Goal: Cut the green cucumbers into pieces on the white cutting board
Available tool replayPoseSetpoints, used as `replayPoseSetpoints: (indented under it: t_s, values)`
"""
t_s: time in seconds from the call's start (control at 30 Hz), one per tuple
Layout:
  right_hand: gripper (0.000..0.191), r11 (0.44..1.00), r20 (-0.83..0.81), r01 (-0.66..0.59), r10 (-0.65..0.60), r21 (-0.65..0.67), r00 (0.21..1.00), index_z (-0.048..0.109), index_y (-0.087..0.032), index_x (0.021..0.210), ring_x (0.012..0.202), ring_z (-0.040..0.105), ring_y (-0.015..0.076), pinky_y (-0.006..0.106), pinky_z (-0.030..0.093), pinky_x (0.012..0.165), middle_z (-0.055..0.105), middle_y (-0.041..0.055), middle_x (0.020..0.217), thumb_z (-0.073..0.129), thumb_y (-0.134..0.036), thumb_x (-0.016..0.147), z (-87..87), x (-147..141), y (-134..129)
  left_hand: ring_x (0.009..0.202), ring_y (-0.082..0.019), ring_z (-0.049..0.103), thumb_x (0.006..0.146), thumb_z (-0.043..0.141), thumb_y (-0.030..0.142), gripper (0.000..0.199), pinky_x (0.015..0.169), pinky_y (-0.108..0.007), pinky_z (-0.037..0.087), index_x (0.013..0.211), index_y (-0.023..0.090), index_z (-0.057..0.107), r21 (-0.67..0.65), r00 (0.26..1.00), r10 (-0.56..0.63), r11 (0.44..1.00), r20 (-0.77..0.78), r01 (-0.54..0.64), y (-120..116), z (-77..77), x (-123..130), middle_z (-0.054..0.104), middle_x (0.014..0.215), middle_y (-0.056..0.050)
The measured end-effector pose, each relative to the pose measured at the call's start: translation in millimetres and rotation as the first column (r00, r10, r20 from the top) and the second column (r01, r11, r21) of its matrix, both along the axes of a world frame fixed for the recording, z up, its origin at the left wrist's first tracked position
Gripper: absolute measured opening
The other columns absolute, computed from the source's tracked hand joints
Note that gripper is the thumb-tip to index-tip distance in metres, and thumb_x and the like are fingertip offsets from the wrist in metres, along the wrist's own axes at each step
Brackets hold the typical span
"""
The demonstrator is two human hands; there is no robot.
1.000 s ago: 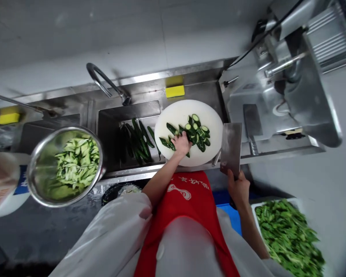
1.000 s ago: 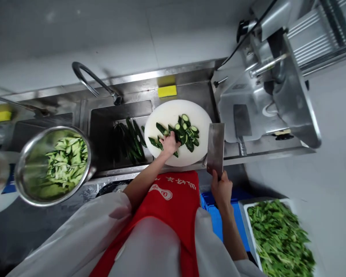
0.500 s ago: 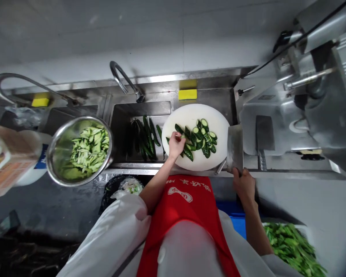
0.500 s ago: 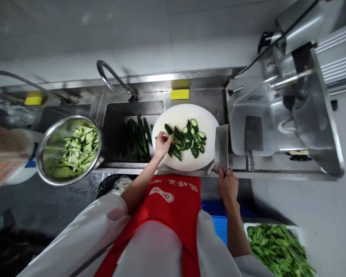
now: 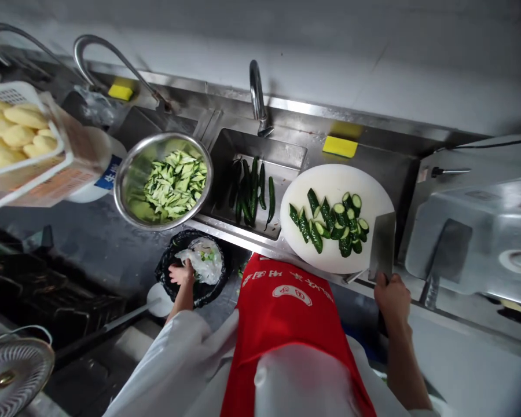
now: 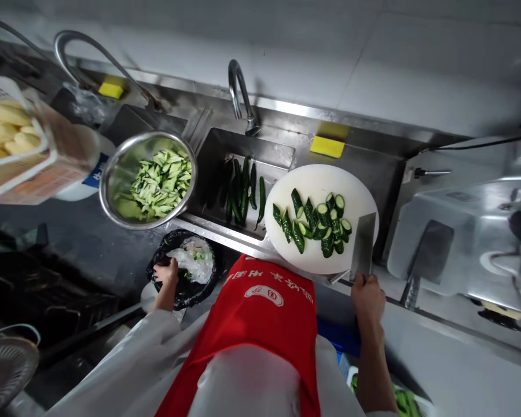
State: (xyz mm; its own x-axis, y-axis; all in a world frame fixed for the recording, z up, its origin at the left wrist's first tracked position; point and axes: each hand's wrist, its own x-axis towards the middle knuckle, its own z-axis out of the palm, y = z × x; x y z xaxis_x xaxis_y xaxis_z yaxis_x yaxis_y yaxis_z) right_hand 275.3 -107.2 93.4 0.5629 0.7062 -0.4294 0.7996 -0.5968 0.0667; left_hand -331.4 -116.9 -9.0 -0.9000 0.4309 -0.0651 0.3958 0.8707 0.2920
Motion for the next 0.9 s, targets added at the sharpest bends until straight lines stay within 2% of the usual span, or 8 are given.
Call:
replayPoseSetpoints:
  t_s: [0.07, 0.13, 0.2, 0.27, 0.37, 0.43, 0.53, 0.9]
  values:
    - [0.043, 1.000, 0.014, 0.006, -0.006, 0.000, 1.000, 0.062, -0.005, 0.111, 0.090, 0.066, 0.0358, 0.038, 0.044, 0.073, 0.069, 0.0219, 0.089, 0.035, -0.037, 0.097, -0.8, -3.1, 2.2, 0.122, -0.042, 0.048, 0.082, 0.062, 0.035, 0.045, 0.094, -0.059, 0.043, 0.117, 0.011, 0.048, 0.033, 0.999, -0.052, 0.998, 0.001, 0.052, 14.7, 2.2, 15.4, 0.055, 0.120, -0.019]
    - [0.042, 1.000, 0.019, 0.004, -0.004, 0.006, 1.000, 0.062, -0.005, 0.111, 0.088, 0.066, 0.0337, 0.037, 0.043, 0.072, 0.069, 0.0216, 0.090, 0.037, -0.035, 0.097, -2.0, -6.6, 3.5, 0.131, -0.036, 0.041, 0.081, 0.067, 0.042, 0.062, 0.108, -0.053, 0.036, 0.130, 0.012, 0.044, 0.176, 0.940, -0.337, 0.929, 0.041, 0.326, 41.6, 7.0, 57.4, 0.049, 0.132, -0.018]
    - [0.039, 1.000, 0.016, -0.007, 0.007, 0.020, 1.000, 0.061, -0.005, 0.110, 0.086, 0.066, 0.0307, 0.035, 0.042, 0.071, 0.069, 0.0202, 0.089, 0.039, -0.033, 0.097, -3.3, -10.5, 3.5, 0.139, -0.035, 0.033, 0.077, 0.071, 0.054, 0.083, 0.115, -0.051, 0.029, 0.141, 0.014, 0.036, 0.410, 0.698, -0.715, 0.650, 0.045, 0.639, 74.3, 13.6, 120.9, 0.036, 0.145, -0.020]
    - [0.037, 0.999, 0.015, -0.014, 0.014, 0.040, 1.000, 0.061, -0.006, 0.110, 0.084, 0.066, 0.0285, 0.033, 0.042, 0.070, 0.069, 0.0186, 0.087, 0.040, -0.032, 0.096, -4.7, -15.4, 2.4, 0.146, -0.040, 0.017, 0.061, 0.080, 0.065, 0.113, 0.117, -0.053, 0.025, 0.149, 0.018, 0.028, 0.510, 0.394, -0.918, 0.357, 0.038, 0.783, 106.0, 19.9, 191.9, 0.010, 0.158, -0.020]
    - [0.036, 0.998, 0.018, 0.006, -0.007, 0.059, 1.000, 0.060, -0.007, 0.110, 0.080, 0.066, 0.0271, 0.032, 0.040, 0.068, 0.069, 0.0169, 0.085, 0.038, -0.032, 0.097, -6.3, -24.7, -0.9, 0.148, -0.045, -0.002, 0.050, 0.082, 0.071, 0.125, 0.117, -0.058, 0.022, 0.152, 0.024, 0.029, 0.460, -0.024, -0.999, -0.002, 0.041, 0.888, 141.0, 24.3, 280.9, -0.010, 0.161, -0.016]
    - [0.035, 0.998, 0.004, 0.028, -0.028, 0.061, 1.000, 0.059, -0.009, 0.110, 0.079, 0.066, 0.0265, 0.032, 0.040, 0.067, 0.069, 0.0159, 0.084, 0.036, -0.033, 0.098, -7.0, -31.9, -2.7, 0.145, -0.049, -0.011, 0.047, 0.083, 0.071, 0.125, 0.116, -0.065, 0.013, 0.151, 0.024, 0.032, 0.405, -0.187, -0.982, -0.160, 0.028, 0.900, 153.3, 23.4, 319.7, -0.011, 0.162, -0.015]
    - [0.034, 0.997, -0.037, 0.051, -0.049, 0.063, 0.998, 0.058, -0.009, 0.112, 0.079, 0.065, 0.0258, 0.031, 0.039, 0.068, 0.068, 0.0151, 0.083, 0.036, -0.032, 0.099, -7.2, -41.8, -1.3, 0.142, -0.052, -0.018, 0.046, 0.080, 0.074, 0.125, 0.112, -0.072, -0.001, 0.151, 0.024, 0.035, 0.376, -0.253, -0.967, -0.242, -0.020, 0.894, 160.5, 19.7, 354.1, -0.016, 0.161, -0.014]
    - [0.030, 0.997, -0.121, 0.005, 0.004, 0.077, 0.993, 0.056, -0.010, 0.112, 0.076, 0.064, 0.0228, 0.029, 0.034, 0.067, 0.068, 0.0116, 0.081, 0.036, -0.029, 0.099, -2.6, -22.2, 29.4, 0.140, -0.053, -0.024, 0.053, 0.077, 0.075, 0.115, 0.109, -0.075, -0.006, 0.149, 0.025, 0.038, 0.365, -0.274, -0.959, -0.279, -0.065, 0.888, 199.0, 8.3, 417.7, -0.013, 0.162, -0.011]
